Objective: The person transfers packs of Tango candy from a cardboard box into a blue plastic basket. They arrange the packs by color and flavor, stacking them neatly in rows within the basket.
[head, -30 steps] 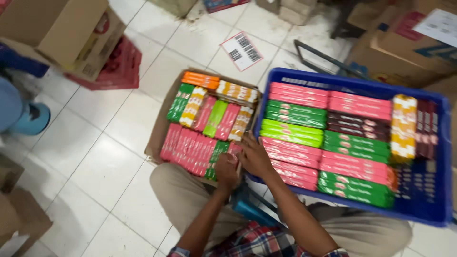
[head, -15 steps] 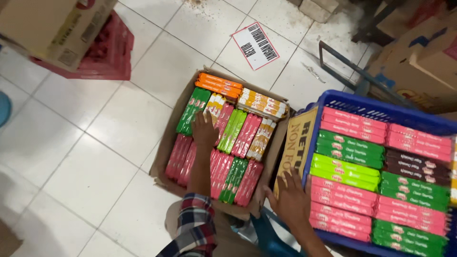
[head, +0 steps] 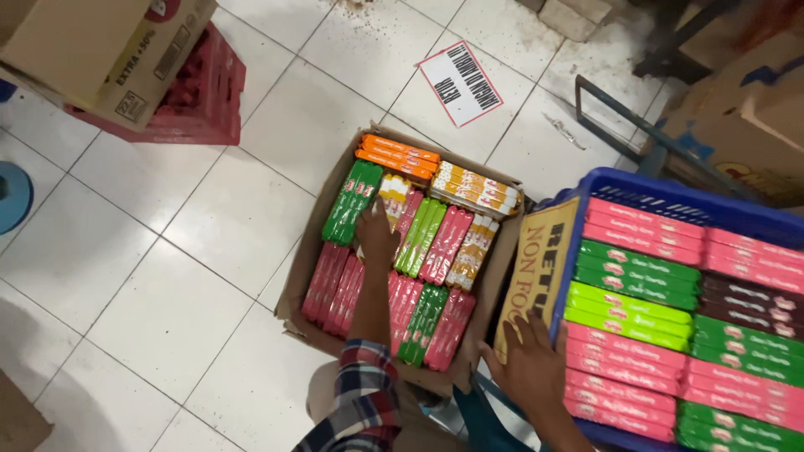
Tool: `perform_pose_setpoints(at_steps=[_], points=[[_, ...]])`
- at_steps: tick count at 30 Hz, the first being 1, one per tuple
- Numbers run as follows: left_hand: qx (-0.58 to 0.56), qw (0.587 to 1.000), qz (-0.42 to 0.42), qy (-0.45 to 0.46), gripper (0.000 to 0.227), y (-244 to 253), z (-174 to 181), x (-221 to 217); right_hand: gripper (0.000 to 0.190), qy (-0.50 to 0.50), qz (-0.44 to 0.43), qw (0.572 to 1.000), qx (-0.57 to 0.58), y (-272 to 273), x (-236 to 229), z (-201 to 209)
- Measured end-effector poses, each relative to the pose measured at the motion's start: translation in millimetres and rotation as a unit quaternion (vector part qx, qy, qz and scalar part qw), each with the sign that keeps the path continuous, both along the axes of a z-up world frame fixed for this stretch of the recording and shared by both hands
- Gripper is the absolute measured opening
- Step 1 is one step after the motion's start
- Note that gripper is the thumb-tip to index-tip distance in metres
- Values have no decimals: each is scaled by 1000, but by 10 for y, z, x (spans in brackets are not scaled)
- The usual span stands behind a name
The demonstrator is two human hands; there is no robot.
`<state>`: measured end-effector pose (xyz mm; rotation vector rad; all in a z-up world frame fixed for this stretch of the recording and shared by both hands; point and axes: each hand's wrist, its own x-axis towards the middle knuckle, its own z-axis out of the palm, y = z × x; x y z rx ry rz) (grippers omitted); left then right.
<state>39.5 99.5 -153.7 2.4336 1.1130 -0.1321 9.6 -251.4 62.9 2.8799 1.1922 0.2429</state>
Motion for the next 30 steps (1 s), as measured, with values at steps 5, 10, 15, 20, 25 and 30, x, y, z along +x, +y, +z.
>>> perform_pose_setpoints(at_steps=[5, 10, 15, 20, 25, 30], points=[[-66, 973, 73, -207, 82, -289, 823, -371, 67, 13, -1, 1000, -12, -20, -33, 23], [-54, 917, 166, -357, 97, -1277, 1839, -901, 51, 24, -11, 994, 108, -125, -53, -143], [-305, 819, 260, -411, 103, -2333, 2802, -1365, 57, 297, 34, 907, 296, -358, 99, -377], [-366, 794, 193, -446, 99, -3338, 3087, -1451, 72, 618, -30, 624, 477, -898, -101, 838], [-470, 737, -3, -486, 76, -4064, 3302, -1193, 89, 619, -89, 501, 598, -2128, 304, 805], [-163, 860, -299, -380, 51, -4356, 2393, -850, 75, 360, -285, 656, 599, -3293, 746, 1448]])
